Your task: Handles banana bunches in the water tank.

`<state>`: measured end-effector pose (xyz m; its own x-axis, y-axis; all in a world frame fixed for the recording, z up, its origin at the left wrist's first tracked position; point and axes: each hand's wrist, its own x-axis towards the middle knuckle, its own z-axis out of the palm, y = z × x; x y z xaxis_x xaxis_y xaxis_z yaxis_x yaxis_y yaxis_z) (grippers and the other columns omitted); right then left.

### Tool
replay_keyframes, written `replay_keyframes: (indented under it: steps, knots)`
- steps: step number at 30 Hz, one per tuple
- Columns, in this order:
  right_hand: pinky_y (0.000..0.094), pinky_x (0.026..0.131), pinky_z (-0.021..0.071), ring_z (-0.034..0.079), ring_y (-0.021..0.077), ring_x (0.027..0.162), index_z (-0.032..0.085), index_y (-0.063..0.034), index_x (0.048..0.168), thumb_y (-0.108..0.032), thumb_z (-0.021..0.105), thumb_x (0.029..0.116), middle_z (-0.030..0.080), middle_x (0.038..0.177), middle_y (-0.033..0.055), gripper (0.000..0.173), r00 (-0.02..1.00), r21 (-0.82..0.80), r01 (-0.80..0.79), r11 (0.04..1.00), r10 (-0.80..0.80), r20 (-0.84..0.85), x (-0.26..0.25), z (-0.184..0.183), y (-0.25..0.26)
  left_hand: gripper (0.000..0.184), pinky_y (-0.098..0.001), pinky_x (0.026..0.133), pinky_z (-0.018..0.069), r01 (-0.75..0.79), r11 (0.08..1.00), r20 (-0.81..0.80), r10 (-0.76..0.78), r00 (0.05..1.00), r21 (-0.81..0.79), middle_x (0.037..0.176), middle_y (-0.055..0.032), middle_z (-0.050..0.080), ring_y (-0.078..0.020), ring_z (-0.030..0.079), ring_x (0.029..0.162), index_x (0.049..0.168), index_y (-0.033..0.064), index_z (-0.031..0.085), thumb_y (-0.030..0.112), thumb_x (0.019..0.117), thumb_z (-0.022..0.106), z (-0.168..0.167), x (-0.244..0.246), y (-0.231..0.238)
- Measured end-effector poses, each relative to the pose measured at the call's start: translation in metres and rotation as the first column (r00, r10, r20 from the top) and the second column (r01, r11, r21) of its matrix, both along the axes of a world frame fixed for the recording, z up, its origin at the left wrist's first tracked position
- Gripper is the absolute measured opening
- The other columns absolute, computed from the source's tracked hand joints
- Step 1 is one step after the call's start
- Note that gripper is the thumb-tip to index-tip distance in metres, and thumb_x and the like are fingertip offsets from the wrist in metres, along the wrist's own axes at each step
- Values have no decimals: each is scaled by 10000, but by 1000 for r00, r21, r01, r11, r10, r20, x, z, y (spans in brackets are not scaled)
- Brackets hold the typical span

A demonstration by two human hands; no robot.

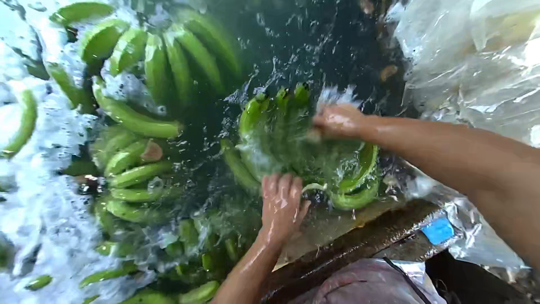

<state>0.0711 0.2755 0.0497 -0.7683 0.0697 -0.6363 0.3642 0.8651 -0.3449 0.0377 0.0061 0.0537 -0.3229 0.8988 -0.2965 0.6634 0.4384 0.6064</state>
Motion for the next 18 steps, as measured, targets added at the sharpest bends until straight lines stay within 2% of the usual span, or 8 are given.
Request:
replay_keyframes:
  steps: [3,6,8,10,11,13,15,18]
  knots:
    - [665,993,453,519,561,1279,531,71,1395,-46,526,1013,466,1434,383,399,930,163,367,916,-365,-42,1,-7,-17,709,-681,1200,169,251,950,68,-243,968,-187,1598,-283,357,-510,233,1512,1488,27,512,171,858,805,-27,-13,35]
    - [530,1135,401,496,438,1364,425,81,1487,-73,487,1074,466,1500,304,445,726,-87,686,722,-672,148,46,-18,-73,458,-617,1192,265,350,856,207,-290,934,-381,1546,-284,427,-475,329,1479,1443,18,545,125,1001,603,-29,-7,57]
    - [529,1106,432,569,407,1280,546,112,1355,-78,539,1047,586,1354,303,362,817,-160,567,808,-527,234,69,-24,-67,406,-626,1150,320,330,865,254,-246,935,-377,1423,-315,541,-503,458,1379,1394,-63,550,103,1023,546,-25,5,54]
    - [640,1019,462,592,471,1232,707,44,1176,-57,663,962,648,1257,291,241,975,-21,205,979,-202,92,57,-17,-32,449,-621,1161,310,270,887,247,-185,951,-375,1429,-313,540,-503,454,1385,1424,-75,520,70,1001,559,-23,19,53]
    - [688,1001,445,556,519,1255,715,11,1189,-84,678,957,615,1293,314,253,989,74,141,987,-144,37,47,-8,-10,484,-608,1161,323,225,909,232,-148,961,-350,1451,-289,540,-485,459,1393,1451,-50,515,86,991,579,-21,24,53]
    - [716,1033,396,488,548,1323,642,25,1315,-149,629,995,532,1399,347,364,955,225,295,929,-280,-94,31,13,33,535,-606,1136,367,133,951,255,-59,965,-281,1426,-283,566,-475,495,1368,1438,-43,538,80,930,654,-12,23,58]
    - [644,1044,415,533,492,1290,568,83,1356,-141,609,982,551,1368,348,437,792,141,583,800,-521,-319,26,35,72,495,-592,1099,409,98,939,377,36,925,-329,1349,-264,619,-438,563,1295,1403,-20,572,131,945,681,9,1,70]
    - [322,1053,463,553,168,1260,317,-62,1572,-144,407,1078,500,1463,165,509,405,-202,859,471,-865,-298,36,64,94,377,-555,919,528,8,905,557,254,791,-424,1089,-222,690,-352,672,1016,1294,18,632,203,974,708,19,-49,84]
